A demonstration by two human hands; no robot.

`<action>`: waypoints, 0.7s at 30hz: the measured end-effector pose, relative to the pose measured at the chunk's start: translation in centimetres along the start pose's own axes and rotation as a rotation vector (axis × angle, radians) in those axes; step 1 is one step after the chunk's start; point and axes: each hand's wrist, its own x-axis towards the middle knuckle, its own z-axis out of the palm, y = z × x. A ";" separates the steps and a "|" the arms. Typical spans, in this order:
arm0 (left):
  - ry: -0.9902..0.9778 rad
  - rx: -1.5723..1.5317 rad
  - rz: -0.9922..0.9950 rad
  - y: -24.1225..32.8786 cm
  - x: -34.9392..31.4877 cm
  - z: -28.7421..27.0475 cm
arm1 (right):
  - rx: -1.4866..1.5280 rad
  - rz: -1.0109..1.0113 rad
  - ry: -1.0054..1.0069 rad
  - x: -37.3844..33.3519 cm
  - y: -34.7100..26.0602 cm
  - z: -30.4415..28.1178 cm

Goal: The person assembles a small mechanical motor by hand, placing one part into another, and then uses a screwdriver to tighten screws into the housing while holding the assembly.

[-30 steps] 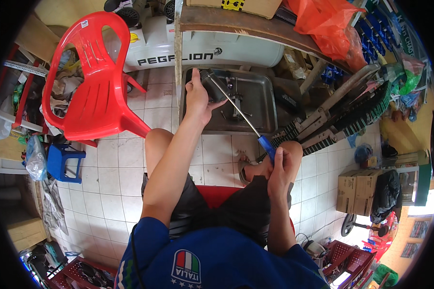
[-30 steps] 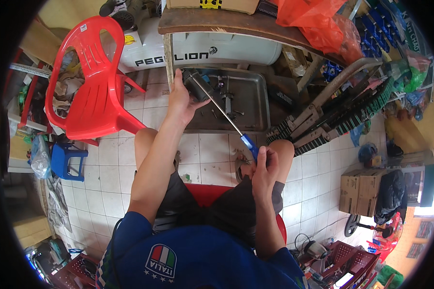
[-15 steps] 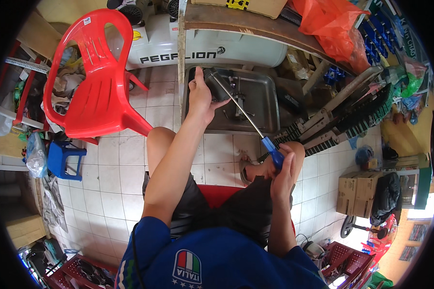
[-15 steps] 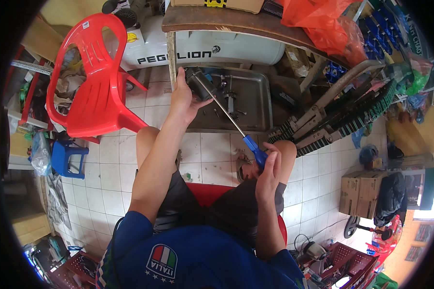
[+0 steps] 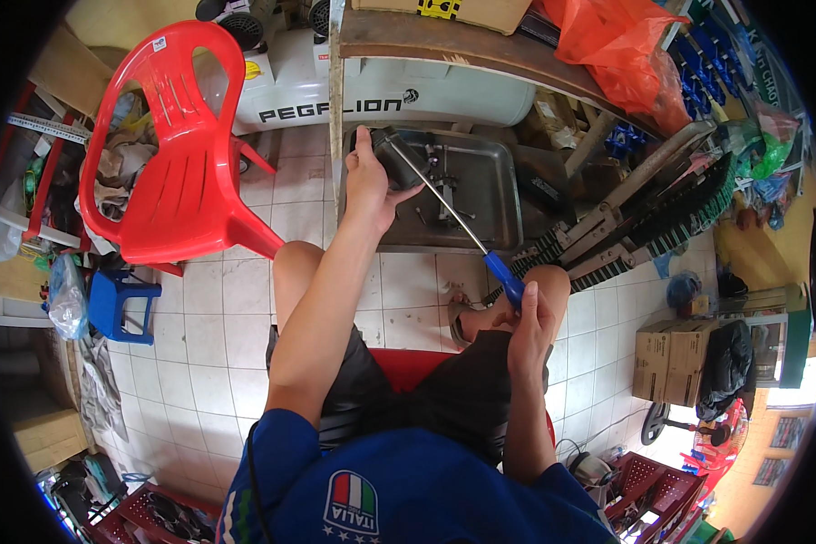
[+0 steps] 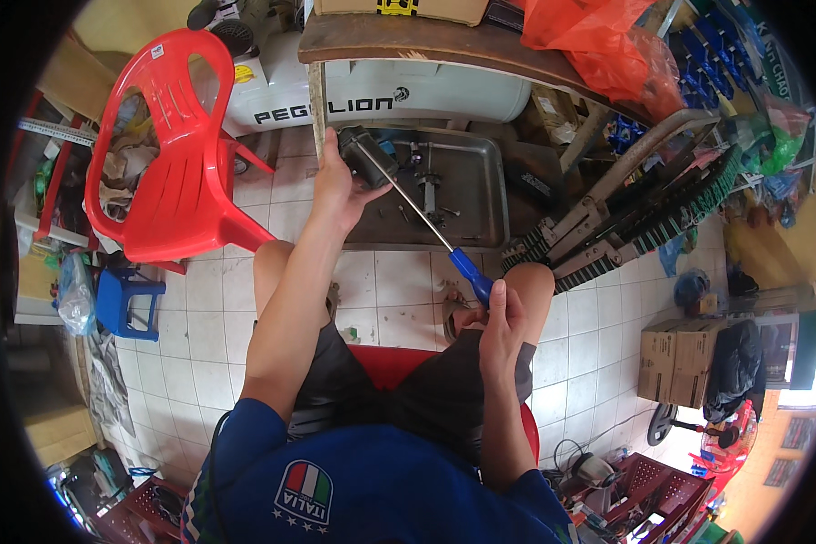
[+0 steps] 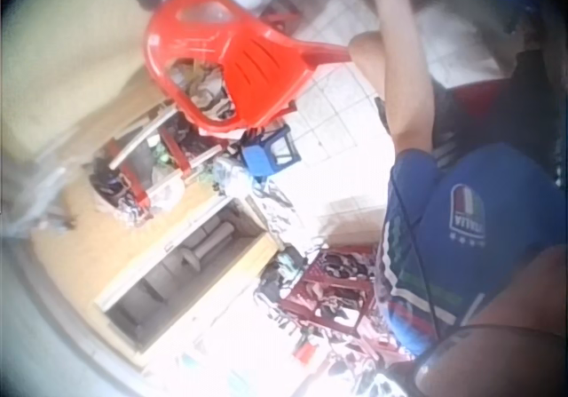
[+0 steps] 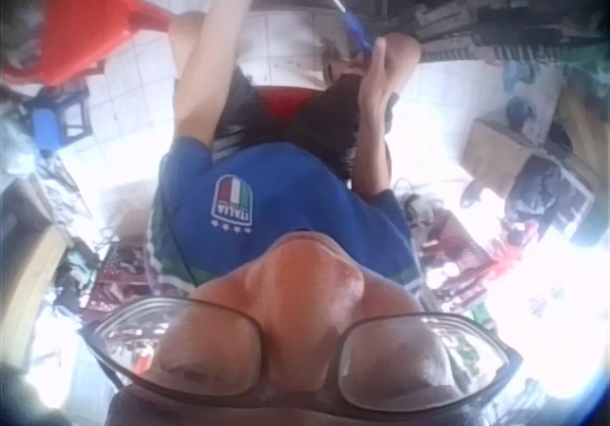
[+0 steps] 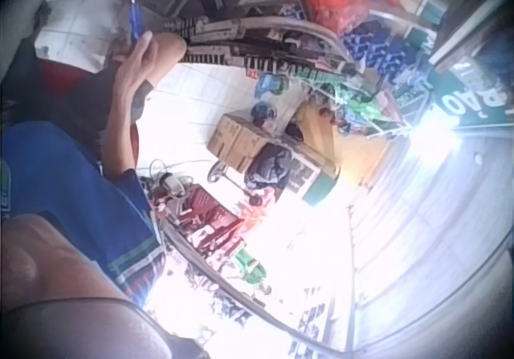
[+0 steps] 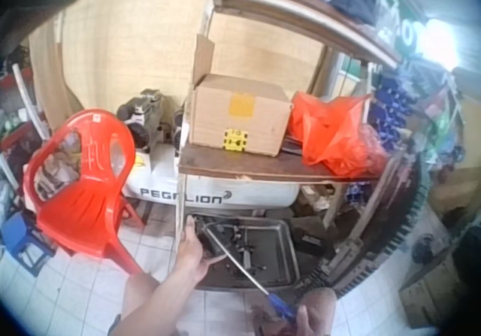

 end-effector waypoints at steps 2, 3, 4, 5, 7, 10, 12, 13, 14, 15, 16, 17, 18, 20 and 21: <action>-0.002 0.003 0.003 0.0 0.0 0.0 | 0.009 -0.006 0.021 -0.1 -0.2 0.2; -0.001 0.008 0.002 0.1 -0.1 0.0 | 0.007 -0.014 0.043 -0.4 -0.8 0.5; 0.001 0.013 0.001 0.1 -0.1 0.0 | 0.005 -0.022 0.065 -0.7 -1.2 0.7; 0.001 0.014 0.000 0.0 -0.2 0.1 | 0.017 -0.053 0.044 -0.9 -1.4 0.8; 0.000 0.017 -0.006 0.0 -0.5 0.3 | 0.044 -0.114 0.006 -1.4 -1.5 0.8; -0.005 0.001 -0.013 0.0 -0.4 0.1 | -0.078 -0.336 -0.206 -1.3 -1.3 -0.2; -0.003 0.005 -0.008 -0.1 -0.4 0.1 | -0.093 -0.398 -0.156 -1.3 -1.2 0.0; -0.002 0.008 -0.006 -0.1 -0.5 0.2 | -0.101 -0.428 -0.129 -1.3 -1.1 0.1; -0.009 0.005 -0.006 -0.2 -0.5 0.2 | -0.068 -0.350 -0.106 -1.4 -1.1 0.1; -0.017 0.002 -0.001 0.0 -0.3 0.1 | -0.033 -0.277 -0.087 -1.5 -1.2 0.3; -0.026 -0.001 0.005 0.1 -0.2 0.1 | -0.037 -0.188 -0.064 -1.4 -1.3 0.2; -0.048 0.011 0.011 0.0 -0.3 0.1 | -0.041 -0.097 -0.039 -1.5 -1.4 0.0; -0.073 0.025 0.019 0.0 -0.4 0.1 | -0.081 0.008 -0.009 -1.2 -1.5 -0.4; -0.089 0.019 0.018 0.1 -0.5 0.1 | -0.128 0.095 0.018 -0.8 -1.2 -0.9; -0.077 0.000 0.007 0.0 -0.6 0.2 | -0.136 0.079 0.016 -0.5 -0.9 -1.0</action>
